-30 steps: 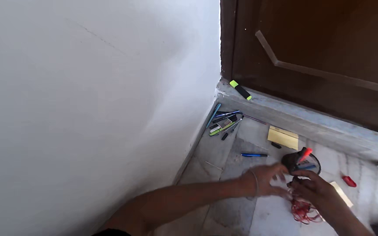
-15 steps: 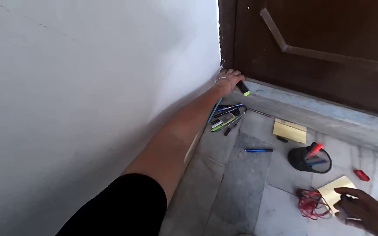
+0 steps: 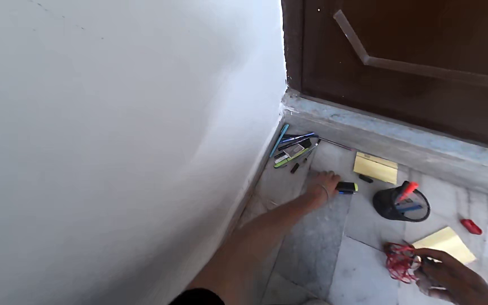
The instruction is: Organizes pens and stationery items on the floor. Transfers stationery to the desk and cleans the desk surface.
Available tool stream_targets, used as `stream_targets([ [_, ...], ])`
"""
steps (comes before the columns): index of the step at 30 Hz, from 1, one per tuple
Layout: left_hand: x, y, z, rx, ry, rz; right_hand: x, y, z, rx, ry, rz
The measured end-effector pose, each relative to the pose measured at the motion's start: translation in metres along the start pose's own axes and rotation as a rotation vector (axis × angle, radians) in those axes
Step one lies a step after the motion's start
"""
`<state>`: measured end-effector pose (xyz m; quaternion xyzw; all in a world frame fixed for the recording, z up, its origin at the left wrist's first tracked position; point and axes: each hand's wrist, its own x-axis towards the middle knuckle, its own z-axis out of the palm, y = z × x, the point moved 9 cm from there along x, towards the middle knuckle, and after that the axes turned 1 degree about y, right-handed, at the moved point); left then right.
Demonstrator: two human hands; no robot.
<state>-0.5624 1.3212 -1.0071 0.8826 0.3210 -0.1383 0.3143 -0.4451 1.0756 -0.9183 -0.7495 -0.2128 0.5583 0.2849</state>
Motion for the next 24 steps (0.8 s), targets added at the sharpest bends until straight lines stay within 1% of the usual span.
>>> stream_targets([
  [1, -0.001, -0.001, 0.011, -0.05, 0.004, -0.025, 0.0, -0.001, 0.002, -0.007, 0.0, 0.005],
  [3, -0.005, -0.011, 0.016, -0.14, 0.109, -0.047, 0.0, -0.001, 0.003, -0.012, -0.003, 0.013],
  [6, -0.024, -0.046, -0.007, -0.19, 0.358, -0.145, -0.001, -0.001, 0.001, 0.006, -0.004, 0.01],
  [8, -0.036, -0.079, -0.024, -0.172, 0.443, -0.275, -0.002, 0.0, 0.001, 0.03, -0.005, 0.002],
  [11, -0.045, -0.123, -0.042, -0.124, 0.517, -0.403, -0.004, 0.004, 0.001, 0.048, -0.013, -0.008],
  [13, -0.041, -0.14, -0.05, -0.056, 0.499, -0.395, -0.004, 0.009, 0.002, 0.05, -0.019, -0.011],
  [16, -0.04, -0.139, -0.073, -0.028, 0.498, -0.309, -0.005, 0.011, 0.001, 0.046, -0.013, 0.0],
  [18, -0.045, -0.133, -0.096, -0.093, 0.624, -0.243, -0.005, 0.01, 0.0, 0.048, -0.012, 0.007],
  [19, -0.05, -0.128, -0.108, -0.161, 0.719, -0.197, -0.005, 0.009, -0.001, 0.055, -0.009, 0.005],
  [20, -0.055, -0.121, -0.119, -0.27, 0.779, -0.169, -0.006, 0.006, -0.001, 0.062, -0.004, -0.001],
  [22, -0.063, -0.102, -0.129, -0.577, 0.8, -0.134, -0.008, 0.002, 0.0, 0.08, -0.003, -0.01],
  [24, -0.068, -0.078, -0.132, -0.812, 0.757, -0.074, -0.009, -0.001, 0.002, 0.086, -0.009, -0.014],
])
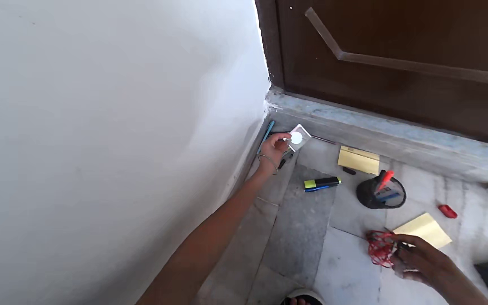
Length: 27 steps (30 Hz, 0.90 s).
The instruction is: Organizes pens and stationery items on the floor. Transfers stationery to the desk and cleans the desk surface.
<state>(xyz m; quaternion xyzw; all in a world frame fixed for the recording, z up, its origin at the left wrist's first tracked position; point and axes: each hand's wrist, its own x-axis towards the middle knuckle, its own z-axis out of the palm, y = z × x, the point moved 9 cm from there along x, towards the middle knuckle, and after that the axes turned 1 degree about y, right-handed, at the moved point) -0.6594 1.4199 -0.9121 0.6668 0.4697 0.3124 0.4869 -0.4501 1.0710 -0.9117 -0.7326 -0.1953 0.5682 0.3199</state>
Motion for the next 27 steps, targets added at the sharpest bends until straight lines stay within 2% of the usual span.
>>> stream_targets([
  [4, -0.017, 0.027, 0.024, -0.181, -0.1, -0.022, -0.001, -0.001, 0.007, 0.027, 0.002, 0.001],
  [7, -0.021, 0.04, 0.045, -0.085, -0.153, 0.005, 0.0, 0.001, 0.013, 0.031, -0.007, 0.004],
  [10, -0.033, 0.074, 0.09, 0.125, -0.263, 0.199, 0.002, 0.01, 0.021, 0.018, -0.028, 0.028],
  [13, -0.059, 0.113, 0.153, 0.239, -0.362, 0.45, 0.002, 0.021, 0.033, 0.004, -0.07, 0.085],
  [16, -0.087, 0.132, 0.219, 0.394, -0.564, 0.626, 0.003, 0.027, 0.041, -0.031, -0.106, 0.063],
  [19, -0.104, 0.126, 0.265, 0.61, -0.826, 0.718, 0.001, 0.029, 0.043, -0.037, -0.113, 0.074],
  [22, -0.112, 0.106, 0.282, 0.736, -1.003, 0.689, 0.001, 0.031, 0.041, -0.03, -0.106, 0.077],
  [27, -0.122, 0.076, 0.297, 0.718, -1.012, 0.77, 0.004, 0.034, 0.044, -0.018, -0.115, 0.094],
])
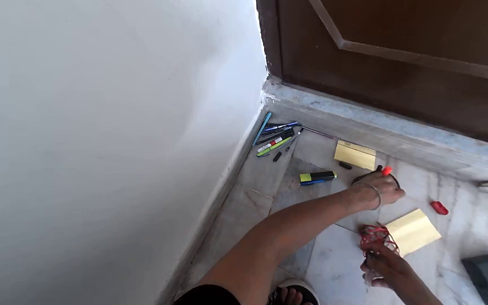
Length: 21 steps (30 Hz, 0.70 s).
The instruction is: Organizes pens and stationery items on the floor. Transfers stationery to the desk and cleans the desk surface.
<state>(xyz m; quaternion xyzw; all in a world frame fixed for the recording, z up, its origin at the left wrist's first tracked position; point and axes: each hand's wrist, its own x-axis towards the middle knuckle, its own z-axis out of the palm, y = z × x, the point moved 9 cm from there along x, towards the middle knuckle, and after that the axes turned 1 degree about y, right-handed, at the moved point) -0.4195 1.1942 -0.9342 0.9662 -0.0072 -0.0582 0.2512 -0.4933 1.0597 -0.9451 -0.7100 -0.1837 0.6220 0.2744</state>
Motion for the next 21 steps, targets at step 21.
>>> stream_targets([
  [21, -0.22, -0.234, -0.008, -0.274, 0.287, -1.263, -0.002, 0.0, 0.006, 0.009, 0.005, 0.037],
])
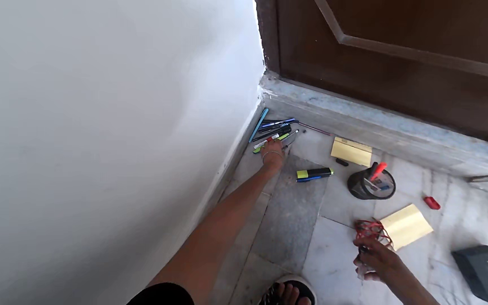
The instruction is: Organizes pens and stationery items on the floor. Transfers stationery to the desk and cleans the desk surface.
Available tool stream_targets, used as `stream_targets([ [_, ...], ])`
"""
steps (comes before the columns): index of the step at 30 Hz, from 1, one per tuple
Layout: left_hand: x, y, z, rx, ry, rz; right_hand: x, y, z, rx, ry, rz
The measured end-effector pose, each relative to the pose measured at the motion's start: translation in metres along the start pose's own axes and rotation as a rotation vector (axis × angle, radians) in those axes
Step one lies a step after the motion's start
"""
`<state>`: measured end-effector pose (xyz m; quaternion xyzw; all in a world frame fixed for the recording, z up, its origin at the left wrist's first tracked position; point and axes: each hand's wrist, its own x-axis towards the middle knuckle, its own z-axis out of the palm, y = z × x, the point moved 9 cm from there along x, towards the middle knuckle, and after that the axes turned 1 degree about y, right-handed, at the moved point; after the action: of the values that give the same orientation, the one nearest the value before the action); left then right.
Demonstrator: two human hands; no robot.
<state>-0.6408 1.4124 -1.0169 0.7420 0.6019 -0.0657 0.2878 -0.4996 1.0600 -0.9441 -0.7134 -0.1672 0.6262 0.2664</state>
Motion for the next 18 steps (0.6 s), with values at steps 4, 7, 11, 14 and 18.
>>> stream_targets([
  [4, -0.017, 0.017, -0.014, -0.144, 0.036, 0.05, -0.001, 0.004, -0.004, -0.002, 0.024, -0.01],
  [7, -0.042, 0.046, -0.03, -0.362, 0.096, 0.223, -0.001, 0.004, -0.006, 0.02, 0.044, -0.007],
  [11, -0.087, 0.098, -0.061, -0.791, 0.113, 0.41, 0.001, 0.0, 0.001, 0.019, 0.023, -0.022],
  [14, -0.121, 0.145, -0.08, -0.99, 0.069, 0.524, 0.003, -0.001, 0.011, -0.003, -0.016, -0.026],
  [18, -0.151, 0.211, -0.074, -0.913, 0.051, 0.789, 0.006, 0.007, 0.023, -0.036, -0.054, 0.004],
])
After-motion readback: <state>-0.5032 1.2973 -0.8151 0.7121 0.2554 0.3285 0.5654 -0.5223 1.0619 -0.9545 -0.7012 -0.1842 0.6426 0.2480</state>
